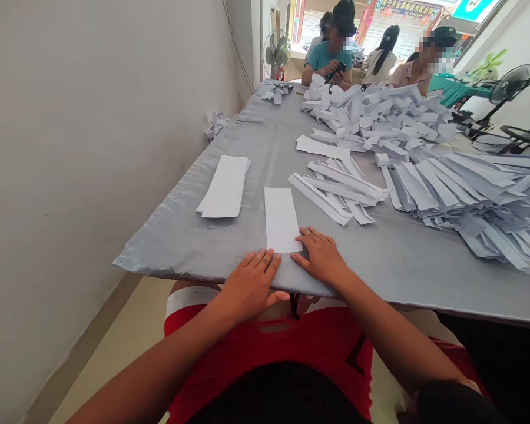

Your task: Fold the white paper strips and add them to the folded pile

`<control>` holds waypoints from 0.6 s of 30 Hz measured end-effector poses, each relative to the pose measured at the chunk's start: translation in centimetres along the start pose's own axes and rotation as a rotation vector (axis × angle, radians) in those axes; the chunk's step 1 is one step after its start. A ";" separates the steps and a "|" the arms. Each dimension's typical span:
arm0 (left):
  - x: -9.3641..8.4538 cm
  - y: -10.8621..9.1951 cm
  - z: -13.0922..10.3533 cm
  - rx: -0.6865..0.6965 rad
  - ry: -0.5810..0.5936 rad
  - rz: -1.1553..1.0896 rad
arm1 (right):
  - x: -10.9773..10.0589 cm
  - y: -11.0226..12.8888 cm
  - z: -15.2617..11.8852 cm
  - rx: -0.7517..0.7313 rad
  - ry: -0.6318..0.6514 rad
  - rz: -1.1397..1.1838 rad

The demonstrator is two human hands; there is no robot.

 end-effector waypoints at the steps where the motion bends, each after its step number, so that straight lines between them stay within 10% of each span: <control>1: -0.2 0.2 0.2 -0.012 -0.021 -0.018 | -0.2 -0.1 0.0 -0.005 -0.014 0.028; 9: -4.4 -0.4 1.2 -0.017 -0.411 0.015 | -2.3 3.2 -2.1 -0.229 -0.200 0.185; 18: -3.5 0.7 0.5 0.251 -0.405 -0.116 | -2.7 3.4 -3.9 -0.463 -0.263 0.103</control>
Point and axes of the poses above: each hand's wrist, its own z-axis towards the middle knuckle, its own x-axis out of the palm, y = z × x, the point moved 6 cm from there along z, towards the middle knuckle, and after that the axes turned 2 degrees about y, right-handed, at the moved point
